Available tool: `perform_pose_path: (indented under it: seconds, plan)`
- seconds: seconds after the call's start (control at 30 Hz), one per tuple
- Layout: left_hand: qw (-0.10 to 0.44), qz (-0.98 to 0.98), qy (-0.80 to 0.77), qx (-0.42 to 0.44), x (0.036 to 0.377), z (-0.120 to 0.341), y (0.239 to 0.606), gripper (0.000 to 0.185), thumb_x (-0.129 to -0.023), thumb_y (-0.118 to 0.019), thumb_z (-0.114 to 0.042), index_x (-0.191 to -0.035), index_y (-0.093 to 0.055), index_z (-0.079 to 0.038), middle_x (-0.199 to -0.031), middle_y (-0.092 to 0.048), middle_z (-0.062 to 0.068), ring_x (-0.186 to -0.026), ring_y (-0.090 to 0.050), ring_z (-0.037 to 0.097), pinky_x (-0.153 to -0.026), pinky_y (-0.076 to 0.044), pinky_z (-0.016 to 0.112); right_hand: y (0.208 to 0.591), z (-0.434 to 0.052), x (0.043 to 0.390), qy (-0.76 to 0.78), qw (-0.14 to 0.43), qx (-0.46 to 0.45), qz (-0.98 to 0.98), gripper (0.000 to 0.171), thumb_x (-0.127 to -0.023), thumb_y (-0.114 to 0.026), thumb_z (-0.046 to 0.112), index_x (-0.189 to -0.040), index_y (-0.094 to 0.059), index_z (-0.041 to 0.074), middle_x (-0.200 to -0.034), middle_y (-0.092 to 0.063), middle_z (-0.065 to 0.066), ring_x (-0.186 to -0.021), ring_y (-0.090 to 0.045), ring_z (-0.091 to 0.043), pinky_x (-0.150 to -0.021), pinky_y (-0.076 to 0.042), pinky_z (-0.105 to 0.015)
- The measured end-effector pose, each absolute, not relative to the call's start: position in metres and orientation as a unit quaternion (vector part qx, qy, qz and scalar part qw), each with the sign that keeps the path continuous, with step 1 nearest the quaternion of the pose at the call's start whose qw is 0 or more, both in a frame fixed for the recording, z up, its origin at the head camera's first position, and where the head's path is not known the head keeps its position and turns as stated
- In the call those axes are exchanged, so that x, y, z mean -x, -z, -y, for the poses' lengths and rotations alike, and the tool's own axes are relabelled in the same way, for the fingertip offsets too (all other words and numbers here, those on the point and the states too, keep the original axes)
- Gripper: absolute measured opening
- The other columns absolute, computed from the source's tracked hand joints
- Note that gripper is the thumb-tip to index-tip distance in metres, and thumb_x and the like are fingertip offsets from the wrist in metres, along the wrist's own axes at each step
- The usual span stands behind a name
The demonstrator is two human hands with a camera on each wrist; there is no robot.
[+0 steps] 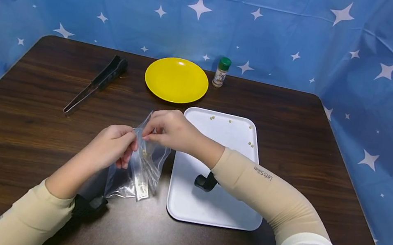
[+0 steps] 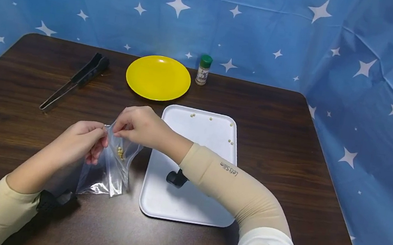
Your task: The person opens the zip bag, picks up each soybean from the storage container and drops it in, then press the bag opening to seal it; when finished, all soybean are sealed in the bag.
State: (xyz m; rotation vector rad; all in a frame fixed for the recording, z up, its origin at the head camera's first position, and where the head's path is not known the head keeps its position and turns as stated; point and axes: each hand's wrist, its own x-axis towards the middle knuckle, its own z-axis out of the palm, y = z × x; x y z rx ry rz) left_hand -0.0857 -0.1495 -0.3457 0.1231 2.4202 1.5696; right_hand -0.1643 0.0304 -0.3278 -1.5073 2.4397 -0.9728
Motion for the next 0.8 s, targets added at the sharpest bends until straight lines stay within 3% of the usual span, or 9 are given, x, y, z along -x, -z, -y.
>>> perform_pose_path:
  seconds: [0.23, 0.57, 0.8]
  plan:
    - [0.123, -0.834, -0.537, -0.040, 0.086, 0.148, 0.346, 0.027, -0.092, -0.036, -0.011, -0.077, -0.051, 0.005, -0.052, -0.051, 0.011, -0.044, -0.054, 0.026, -0.041, -0.047, 0.036, 0.326, -0.041, 0.180, 0.352, 0.043, 0.463, -0.812, 0.005, -0.078, -0.075, 0.011, -0.083, -0.074, 0.009, -0.079, -0.063, 0.004, -0.070, -0.053, -0.007, -0.064, -0.046, -0.018]
    - [0.121, -0.834, -0.536, -0.037, 0.086, 0.147, 0.346, 0.027, -0.091, -0.035, -0.010, -0.077, -0.051, 0.007, -0.051, -0.050, 0.012, -0.044, -0.054, 0.027, -0.042, -0.048, 0.036, 0.327, -0.090, 0.238, 0.381, 0.049, 0.223, -0.896, 0.007, -0.082, -0.071, 0.018, -0.085, -0.072, 0.012, -0.079, -0.064, 0.002, -0.073, -0.055, -0.015, -0.066, -0.049, -0.024]
    - [0.122, -0.833, -0.538, -0.041, 0.086, 0.147, 0.346, 0.026, -0.091, -0.034, -0.010, -0.077, -0.050, 0.006, -0.051, -0.050, 0.011, -0.044, -0.054, 0.027, -0.042, -0.048, 0.036, 0.346, -0.118, 0.260, 0.310, 0.069, 0.141, -0.938, 0.004, -0.084, -0.070, 0.014, -0.081, -0.071, 0.010, -0.078, -0.065, -0.002, -0.075, -0.055, -0.019, -0.067, -0.050, -0.027]
